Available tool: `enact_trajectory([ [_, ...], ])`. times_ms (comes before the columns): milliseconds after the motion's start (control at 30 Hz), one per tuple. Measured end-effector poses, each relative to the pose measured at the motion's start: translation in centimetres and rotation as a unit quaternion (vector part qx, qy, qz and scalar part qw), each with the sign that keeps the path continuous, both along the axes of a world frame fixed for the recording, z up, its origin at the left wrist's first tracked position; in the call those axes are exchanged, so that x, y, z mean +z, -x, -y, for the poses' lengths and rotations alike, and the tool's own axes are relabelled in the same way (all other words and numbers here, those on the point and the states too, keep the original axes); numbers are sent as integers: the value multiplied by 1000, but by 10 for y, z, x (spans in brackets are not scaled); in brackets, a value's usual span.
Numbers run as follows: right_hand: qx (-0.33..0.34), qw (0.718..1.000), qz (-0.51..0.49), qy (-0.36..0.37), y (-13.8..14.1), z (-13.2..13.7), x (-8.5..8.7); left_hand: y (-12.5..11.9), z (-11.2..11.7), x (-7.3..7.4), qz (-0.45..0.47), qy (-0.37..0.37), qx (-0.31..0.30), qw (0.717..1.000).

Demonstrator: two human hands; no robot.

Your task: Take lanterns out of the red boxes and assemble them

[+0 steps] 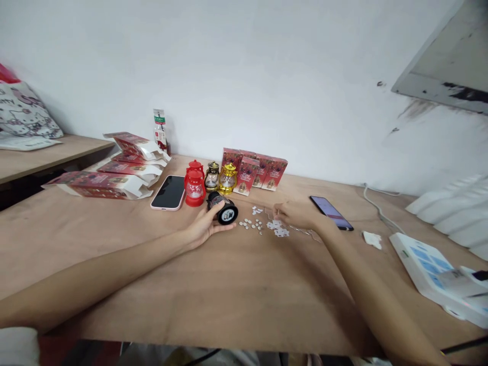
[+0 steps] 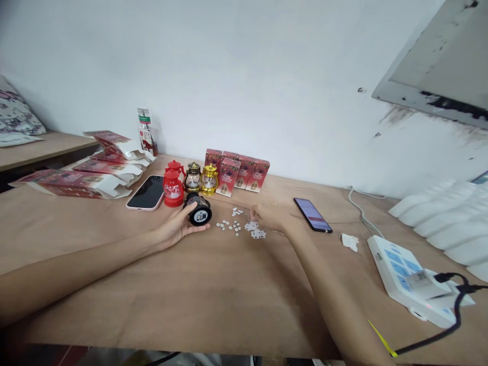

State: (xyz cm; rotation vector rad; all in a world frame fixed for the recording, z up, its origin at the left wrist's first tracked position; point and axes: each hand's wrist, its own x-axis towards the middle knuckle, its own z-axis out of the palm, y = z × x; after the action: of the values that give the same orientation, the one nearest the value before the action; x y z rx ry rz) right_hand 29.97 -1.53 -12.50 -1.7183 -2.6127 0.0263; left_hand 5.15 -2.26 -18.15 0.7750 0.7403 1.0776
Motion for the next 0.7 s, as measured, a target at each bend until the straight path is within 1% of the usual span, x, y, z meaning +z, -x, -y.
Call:
enact_trajectory([
  [100,1,1000,-12,13,-2,1,-1,0,0,-1,3,-6,-3,1000],
  [167,5,999,-32,0,1,3,-2,1,1,-1,5,-7,-4,1000],
  [267,13,992,-117,-38,12,8,-11,0,1,-1,4,-9,3,1000],
  [300,18,985,-163,-53,18,11,-17,0,2,-1,4,-8,5,1000],
  [367,29,960,-266,-84,30,18,-34,-1,1,-1,3,-2,10,1000],
  [400,19,945,-310,-101,36,22,-43,-1,1,-1,2,2,10,1000],
  [433,6,934,-342,-102,42,25,-52,-1,1,-1,2,5,9,1000],
  [500,-33,917,-387,-88,52,30,-70,-2,1,0,4,9,9,1000],
  [567,-68,906,-413,-70,59,32,-83,-2,1,0,9,10,10,1000],
  [633,-85,895,-434,-61,64,33,-91,-2,0,-1,15,11,9,1000],
  [700,-86,884,-456,-52,68,32,-95,-2,-1,-2,19,11,5,1000],
])
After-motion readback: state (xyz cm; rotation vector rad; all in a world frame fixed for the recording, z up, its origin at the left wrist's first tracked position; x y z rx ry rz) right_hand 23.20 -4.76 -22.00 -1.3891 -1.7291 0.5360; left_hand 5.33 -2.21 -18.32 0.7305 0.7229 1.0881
